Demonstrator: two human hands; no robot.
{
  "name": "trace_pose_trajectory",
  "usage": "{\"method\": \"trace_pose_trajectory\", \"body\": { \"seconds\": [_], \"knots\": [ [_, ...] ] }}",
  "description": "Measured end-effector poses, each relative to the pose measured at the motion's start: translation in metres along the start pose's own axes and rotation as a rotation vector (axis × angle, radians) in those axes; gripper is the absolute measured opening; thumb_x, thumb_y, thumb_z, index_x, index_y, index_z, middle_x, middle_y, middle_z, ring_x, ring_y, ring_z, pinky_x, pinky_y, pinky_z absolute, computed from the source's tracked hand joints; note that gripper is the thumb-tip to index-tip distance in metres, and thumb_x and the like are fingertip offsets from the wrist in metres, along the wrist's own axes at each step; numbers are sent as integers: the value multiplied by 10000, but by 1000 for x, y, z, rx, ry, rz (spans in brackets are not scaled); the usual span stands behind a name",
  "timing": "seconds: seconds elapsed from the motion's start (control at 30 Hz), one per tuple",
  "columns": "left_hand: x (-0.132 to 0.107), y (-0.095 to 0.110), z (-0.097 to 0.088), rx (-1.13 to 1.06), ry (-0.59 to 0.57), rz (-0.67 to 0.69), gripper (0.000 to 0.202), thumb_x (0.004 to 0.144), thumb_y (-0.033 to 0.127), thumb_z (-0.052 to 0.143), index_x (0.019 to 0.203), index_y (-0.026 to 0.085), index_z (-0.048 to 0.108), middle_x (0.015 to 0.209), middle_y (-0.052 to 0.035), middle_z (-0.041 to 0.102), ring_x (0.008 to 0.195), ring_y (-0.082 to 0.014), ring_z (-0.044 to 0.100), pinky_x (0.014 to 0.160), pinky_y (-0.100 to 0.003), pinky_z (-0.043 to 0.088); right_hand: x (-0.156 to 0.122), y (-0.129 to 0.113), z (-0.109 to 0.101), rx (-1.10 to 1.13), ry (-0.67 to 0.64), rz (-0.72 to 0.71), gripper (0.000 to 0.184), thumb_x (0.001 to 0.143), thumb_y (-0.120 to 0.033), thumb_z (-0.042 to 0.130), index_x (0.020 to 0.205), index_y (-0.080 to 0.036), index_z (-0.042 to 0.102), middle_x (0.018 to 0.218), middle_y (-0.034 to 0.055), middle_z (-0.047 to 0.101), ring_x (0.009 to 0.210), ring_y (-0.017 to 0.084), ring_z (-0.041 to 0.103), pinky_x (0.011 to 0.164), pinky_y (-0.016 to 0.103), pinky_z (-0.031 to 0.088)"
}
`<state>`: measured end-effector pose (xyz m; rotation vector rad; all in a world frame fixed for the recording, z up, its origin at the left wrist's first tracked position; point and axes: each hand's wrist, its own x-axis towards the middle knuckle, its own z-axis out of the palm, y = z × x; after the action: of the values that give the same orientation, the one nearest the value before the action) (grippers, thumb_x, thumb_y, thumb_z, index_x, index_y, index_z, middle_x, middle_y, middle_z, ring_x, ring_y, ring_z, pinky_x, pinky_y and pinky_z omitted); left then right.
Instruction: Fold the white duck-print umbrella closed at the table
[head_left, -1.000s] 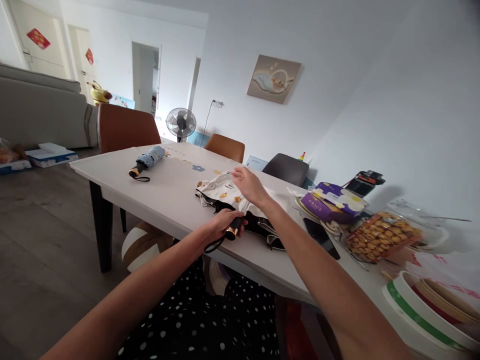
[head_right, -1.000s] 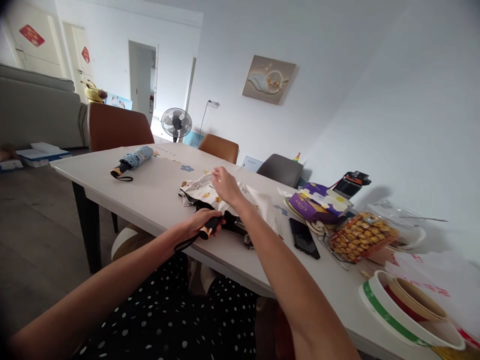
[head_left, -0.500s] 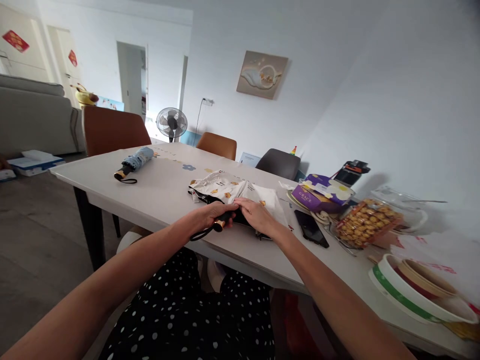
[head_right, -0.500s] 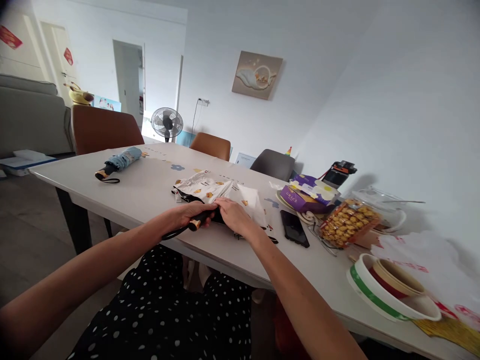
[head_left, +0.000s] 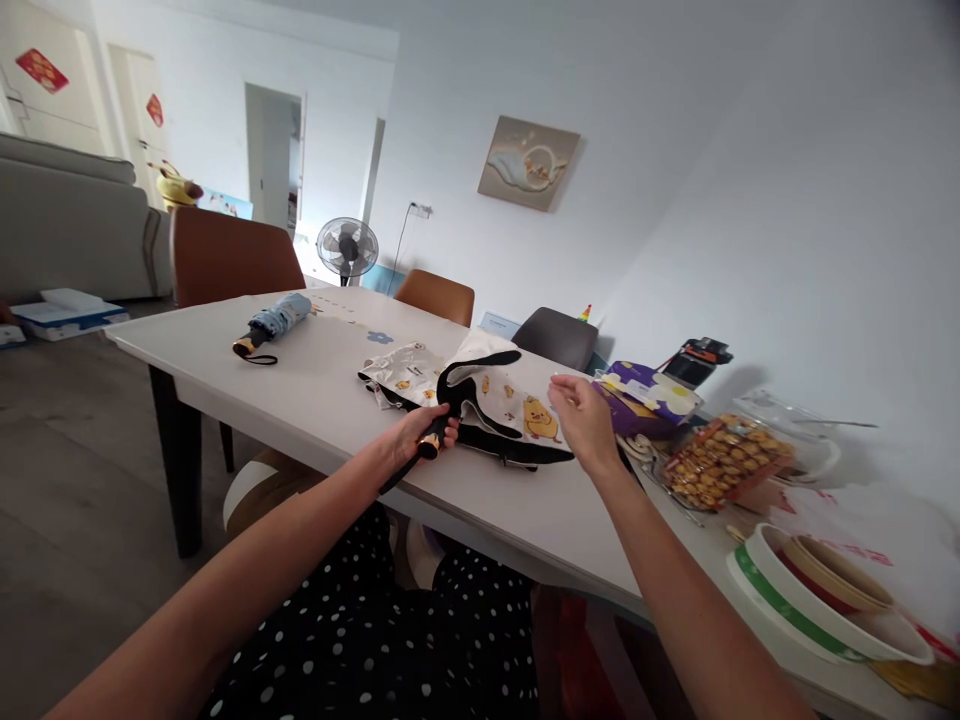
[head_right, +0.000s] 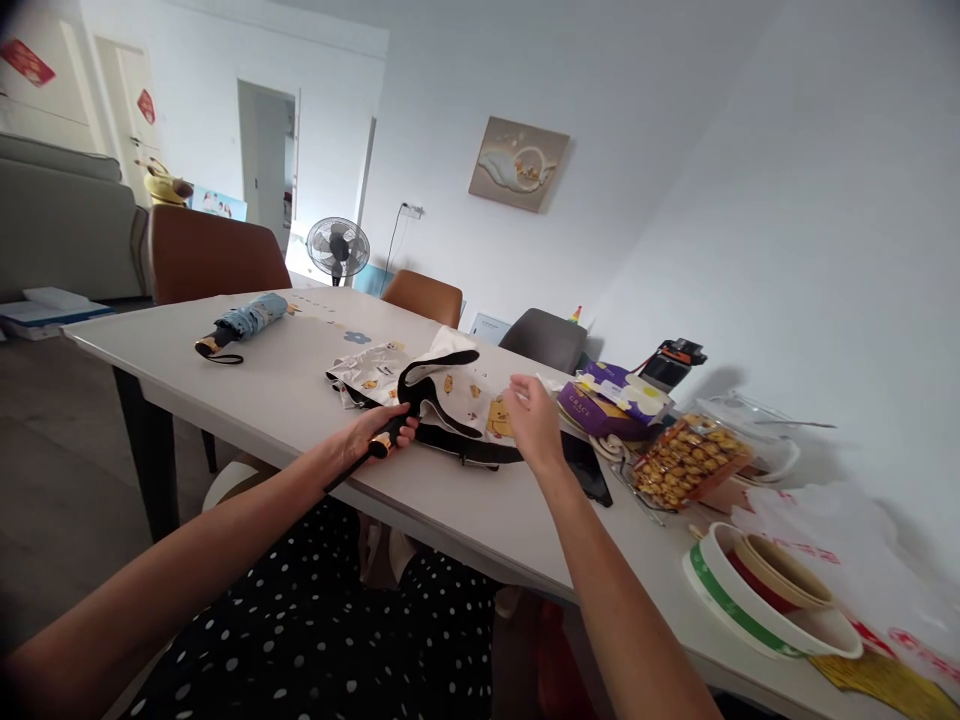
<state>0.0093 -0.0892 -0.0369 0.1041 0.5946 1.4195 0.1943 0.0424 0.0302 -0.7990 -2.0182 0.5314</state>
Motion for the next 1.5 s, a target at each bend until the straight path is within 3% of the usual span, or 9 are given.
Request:
{"method": "trace_pose_trajectory", "body": {
  "seconds": [0.17,0.33,0.47,0.57,0.7,0.83,0.97,1.23,1.5],
  "knots": [
    [-1,-2,3,47,14,4,211,934,271,349,763,156,397,563,21,390,410,-58,379,346,-151,336,-6,-8,21,-16,-105,81,410,759,-444,563,1048,-153,550,1081,116,626,1009,252,599,893,407,474],
    [2,-1,1,71,7,3,203,929,267,359,770,150,405,569,17,398,410,-60,389,350,-159,350,11,-15,36,122,-176,298,414,763,-555,533,798,-146,582,635,69,601,619,241,634,489,336,535],
    [6,-2,-3,92,2,51,166,919,240,384,789,143,414,585,9,424,414,-64,401,352,-169,352,33,-24,49,194,-303,455,206,691,-281,669,662,-120,545,501,37,543,414,181,558,301,252,413],
    [7,-4,-3,140,15,97,150,916,219,379,789,147,411,583,5,436,412,-69,407,351,-174,356,50,-43,61,394,-250,462,92,696,-113,629,684,-92,540,539,56,582,439,166,574,382,267,485],
    [6,-5,-2,166,12,129,137,906,192,387,778,150,407,583,-3,454,415,-71,417,362,-175,369,64,-77,79,758,-409,276,123,777,-174,599,886,-125,570,870,80,666,830,178,653,747,329,546],
    [5,-3,-1,115,6,92,163,912,198,366,764,146,410,574,-4,448,411,-67,407,358,-168,357,55,-89,88,612,-457,113,338,797,-278,588,1118,-190,527,1198,82,582,1092,193,557,916,399,450],
    [6,-2,-1,88,0,72,160,906,209,381,773,134,426,576,-9,452,409,-74,413,356,-175,354,35,-67,81,370,-352,-49,367,798,-255,541,1148,-143,537,1194,116,585,1116,199,541,968,391,400],
    [7,-2,0,146,17,107,153,897,200,389,774,134,453,584,-4,455,428,-75,435,381,-170,370,-5,-13,81,-30,-408,-363,350,856,-241,396,1139,-199,597,1199,55,596,1147,195,521,1003,378,362],
    [4,1,-2,215,-6,130,128,814,161,382,756,108,484,608,-49,508,449,-106,472,401,-224,435,-24,11,98,-7,-298,-409,351,854,-192,372,1119,-189,602,1083,63,635,1021,190,571,938,361,417]
  ]
}}
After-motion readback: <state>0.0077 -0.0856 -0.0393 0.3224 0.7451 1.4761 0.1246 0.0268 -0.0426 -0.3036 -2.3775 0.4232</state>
